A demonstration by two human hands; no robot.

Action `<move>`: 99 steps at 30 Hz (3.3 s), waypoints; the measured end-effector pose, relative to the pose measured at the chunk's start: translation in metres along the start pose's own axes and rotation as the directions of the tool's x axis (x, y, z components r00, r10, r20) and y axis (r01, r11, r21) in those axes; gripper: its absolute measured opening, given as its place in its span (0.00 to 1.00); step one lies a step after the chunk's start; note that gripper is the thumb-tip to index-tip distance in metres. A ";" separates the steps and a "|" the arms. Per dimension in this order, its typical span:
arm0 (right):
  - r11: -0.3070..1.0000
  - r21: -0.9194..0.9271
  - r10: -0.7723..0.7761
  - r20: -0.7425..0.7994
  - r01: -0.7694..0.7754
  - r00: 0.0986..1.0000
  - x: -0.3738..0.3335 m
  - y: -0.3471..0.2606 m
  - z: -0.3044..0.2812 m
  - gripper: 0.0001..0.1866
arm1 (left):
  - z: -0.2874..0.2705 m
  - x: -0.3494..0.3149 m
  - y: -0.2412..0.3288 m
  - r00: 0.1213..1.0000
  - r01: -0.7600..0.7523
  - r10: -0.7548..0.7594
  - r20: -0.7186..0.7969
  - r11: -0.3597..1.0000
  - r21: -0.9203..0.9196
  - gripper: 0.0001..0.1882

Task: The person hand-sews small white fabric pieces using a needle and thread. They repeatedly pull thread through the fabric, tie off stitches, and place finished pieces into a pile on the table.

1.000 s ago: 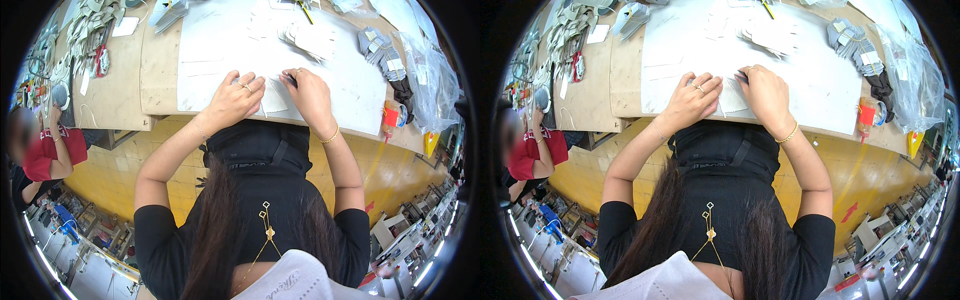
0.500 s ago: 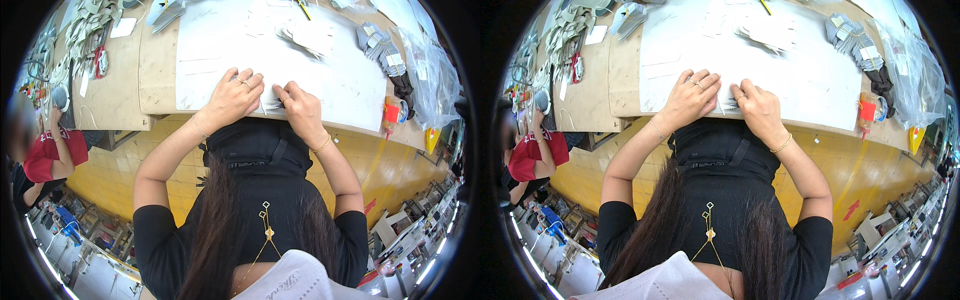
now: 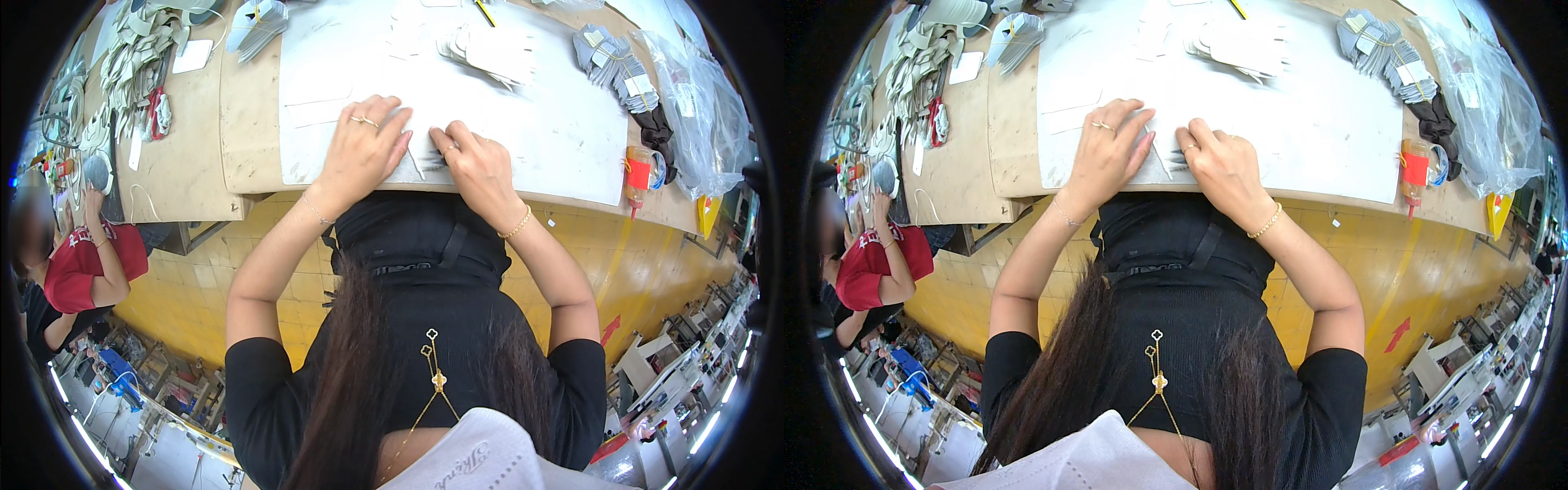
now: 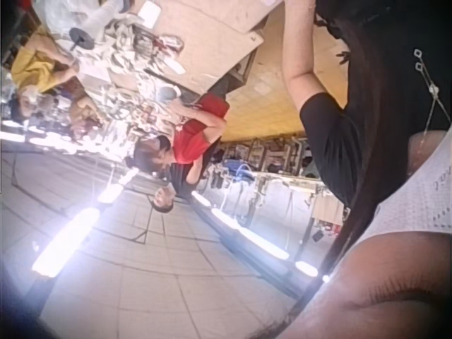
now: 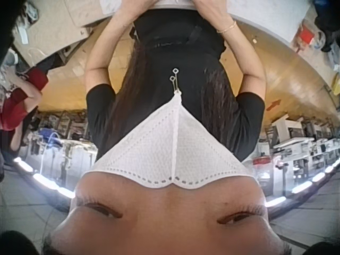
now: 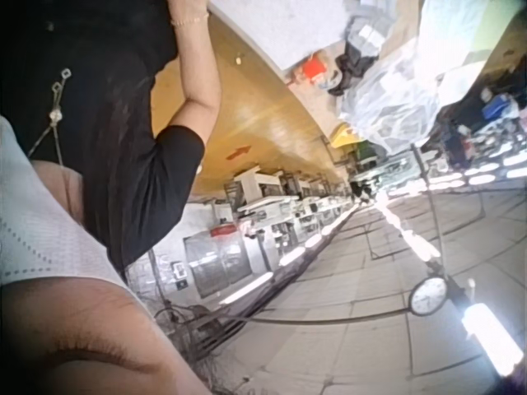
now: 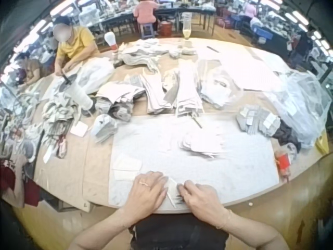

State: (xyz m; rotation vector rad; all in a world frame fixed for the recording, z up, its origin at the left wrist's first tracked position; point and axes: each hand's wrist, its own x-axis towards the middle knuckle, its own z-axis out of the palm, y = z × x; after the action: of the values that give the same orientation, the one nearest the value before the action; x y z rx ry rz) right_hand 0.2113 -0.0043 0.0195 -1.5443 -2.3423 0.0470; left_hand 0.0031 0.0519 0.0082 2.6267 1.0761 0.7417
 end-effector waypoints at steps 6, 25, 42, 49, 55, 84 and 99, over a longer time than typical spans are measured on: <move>0.996 0.089 0.015 -0.075 -0.008 0.997 0.010 0.006 0.010 0.18 | 0.010 -0.005 -0.002 0.988 -0.108 0.099 0.115 0.991 0.075 0.25; 1.000 0.014 0.023 0.050 -0.024 0.998 -0.027 0.005 -0.010 0.18 | 0.009 -0.002 0.008 0.977 -0.110 0.073 0.201 0.978 0.180 0.24; 0.807 0.202 0.498 0.272 -0.555 0.824 -0.029 -0.003 -0.059 0.13 | 0.000 0.017 0.010 0.944 0.205 -0.162 0.287 0.971 -0.124 0.11; 0.848 0.045 0.491 0.309 -0.528 0.815 -0.009 -0.015 -0.046 0.14 | 0.002 0.011 0.017 0.945 0.221 -0.188 0.266 0.970 -0.101 0.08; 0.879 0.070 0.449 0.209 -0.472 0.869 -0.008 -0.014 -0.036 0.07 | 0.008 0.009 0.013 0.941 0.244 -0.194 0.278 0.956 -0.161 0.06; 0.720 0.302 0.596 0.195 -0.625 0.779 -0.017 -0.002 -0.025 0.21 | -0.024 0.099 0.008 0.937 0.345 -0.275 0.213 0.820 -0.458 0.10; 0.556 -0.234 0.827 0.249 -0.797 0.504 -0.155 0.070 -0.121 0.09 | 0.045 0.144 -0.006 0.970 0.153 -0.186 -0.154 0.967 -0.205 0.16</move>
State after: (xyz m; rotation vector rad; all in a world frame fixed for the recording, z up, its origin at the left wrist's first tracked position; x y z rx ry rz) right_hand 0.3638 -0.1340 0.0789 -2.7476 -1.5554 0.4702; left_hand 0.1106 0.1574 0.0216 2.3103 1.1923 0.9939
